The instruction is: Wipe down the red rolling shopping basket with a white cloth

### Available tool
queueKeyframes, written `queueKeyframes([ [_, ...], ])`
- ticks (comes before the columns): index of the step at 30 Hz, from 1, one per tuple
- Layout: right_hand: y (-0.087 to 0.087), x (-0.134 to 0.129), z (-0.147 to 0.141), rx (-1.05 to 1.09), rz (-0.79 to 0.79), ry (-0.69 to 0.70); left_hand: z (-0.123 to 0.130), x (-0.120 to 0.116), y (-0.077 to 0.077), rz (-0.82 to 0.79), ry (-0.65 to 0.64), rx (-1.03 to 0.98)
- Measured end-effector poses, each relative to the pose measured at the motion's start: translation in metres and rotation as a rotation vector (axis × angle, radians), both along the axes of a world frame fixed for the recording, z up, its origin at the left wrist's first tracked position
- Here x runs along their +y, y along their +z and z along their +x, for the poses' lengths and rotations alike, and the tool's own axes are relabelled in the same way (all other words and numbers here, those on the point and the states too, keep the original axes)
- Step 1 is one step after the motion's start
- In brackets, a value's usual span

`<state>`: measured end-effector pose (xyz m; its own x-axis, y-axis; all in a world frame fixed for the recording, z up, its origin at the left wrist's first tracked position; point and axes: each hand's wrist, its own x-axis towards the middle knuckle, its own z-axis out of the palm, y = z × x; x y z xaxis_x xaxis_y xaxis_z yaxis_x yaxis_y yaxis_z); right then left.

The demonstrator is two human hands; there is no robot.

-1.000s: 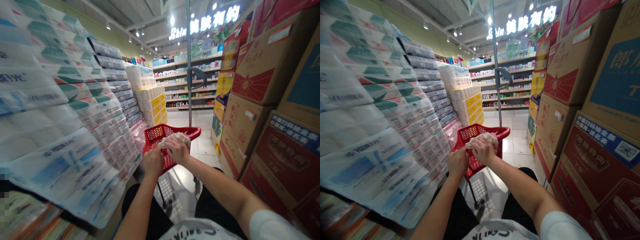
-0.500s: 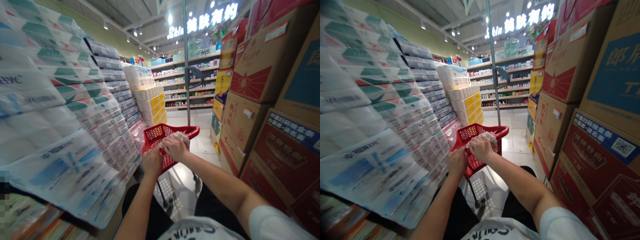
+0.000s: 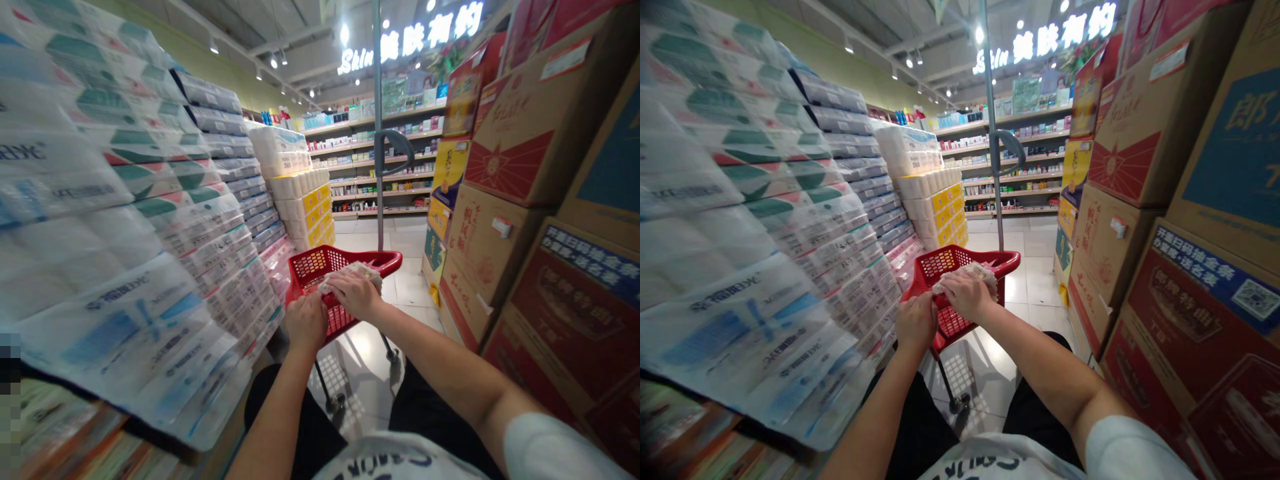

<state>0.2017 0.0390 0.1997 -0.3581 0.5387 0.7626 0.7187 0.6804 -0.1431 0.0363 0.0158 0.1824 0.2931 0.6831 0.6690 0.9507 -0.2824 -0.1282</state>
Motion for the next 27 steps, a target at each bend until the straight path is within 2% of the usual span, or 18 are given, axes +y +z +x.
queueKeyframes([
  [4,0.006,0.002,-0.005,-0.043,-0.048,-0.144,0.0,0.001,-0.002,0.019,-0.027,-0.013],
  [7,0.008,0.004,-0.008,-0.053,-0.069,-0.197,0.0,0.0,-0.002,0.021,-0.027,-0.012],
  [9,0.006,0.006,-0.008,-0.045,-0.044,-0.187,-0.001,0.0,-0.002,0.027,-0.024,-0.011],
  [14,-0.009,0.007,-0.001,0.013,0.13,-0.054,-0.002,0.0,-0.002,0.043,-0.032,-0.013],
  [17,-0.016,0.007,0.004,0.05,0.183,-0.002,-0.002,0.0,-0.003,0.057,-0.039,-0.019],
  [23,-0.02,0.003,0.008,0.066,0.212,0.027,-0.001,-0.001,-0.004,0.066,-0.039,-0.028],
  [27,-0.018,0.0,0.003,0.05,0.147,-0.048,-0.001,0.0,-0.004,0.064,-0.048,-0.04],
])
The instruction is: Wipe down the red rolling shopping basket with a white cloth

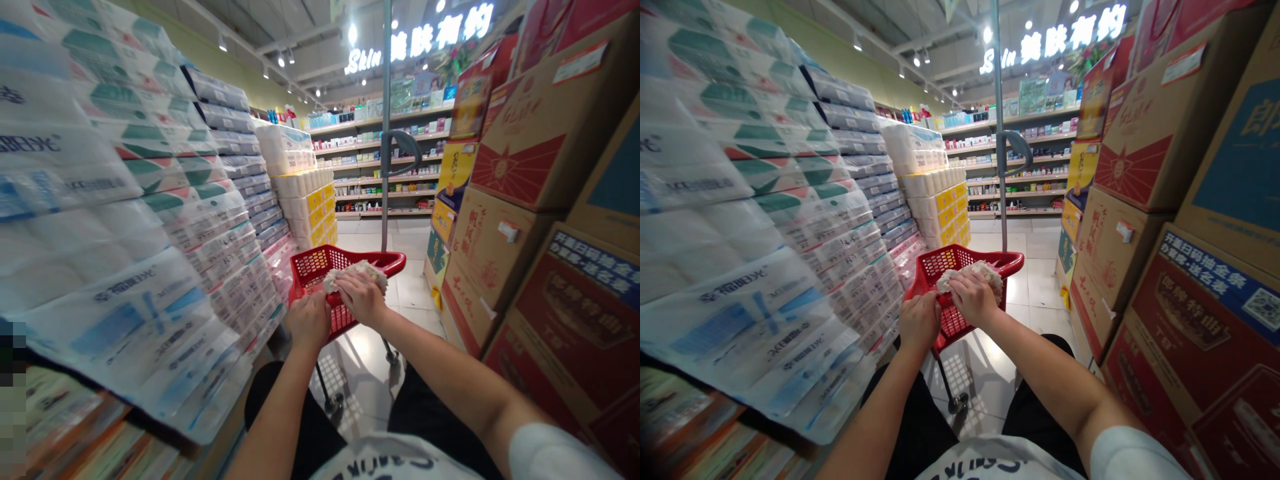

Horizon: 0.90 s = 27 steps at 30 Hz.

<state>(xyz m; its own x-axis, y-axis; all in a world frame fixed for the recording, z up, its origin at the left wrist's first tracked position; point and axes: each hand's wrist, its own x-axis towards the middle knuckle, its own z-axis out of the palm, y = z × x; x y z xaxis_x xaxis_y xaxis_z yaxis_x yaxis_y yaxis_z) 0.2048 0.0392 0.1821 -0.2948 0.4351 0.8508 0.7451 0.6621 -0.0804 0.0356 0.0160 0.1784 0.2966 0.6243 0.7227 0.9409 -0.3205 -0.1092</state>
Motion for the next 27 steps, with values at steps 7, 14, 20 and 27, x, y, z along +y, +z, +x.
queueKeyframes([
  [7,0.014,0.002,-0.007,-0.112,-0.146,-0.108,0.0,0.0,0.0,-0.03,0.029,0.009],
  [14,0.036,0.003,-0.011,-0.187,-0.312,-0.199,0.001,-0.002,0.003,-0.039,0.034,0.021],
  [20,0.032,0.007,-0.009,-0.179,-0.241,-0.174,-0.001,-0.002,0.002,-0.034,0.03,0.019],
  [27,0.015,0.005,0.001,-0.053,-0.026,0.017,-0.001,-0.003,0.0,-0.011,-0.002,0.001],
])
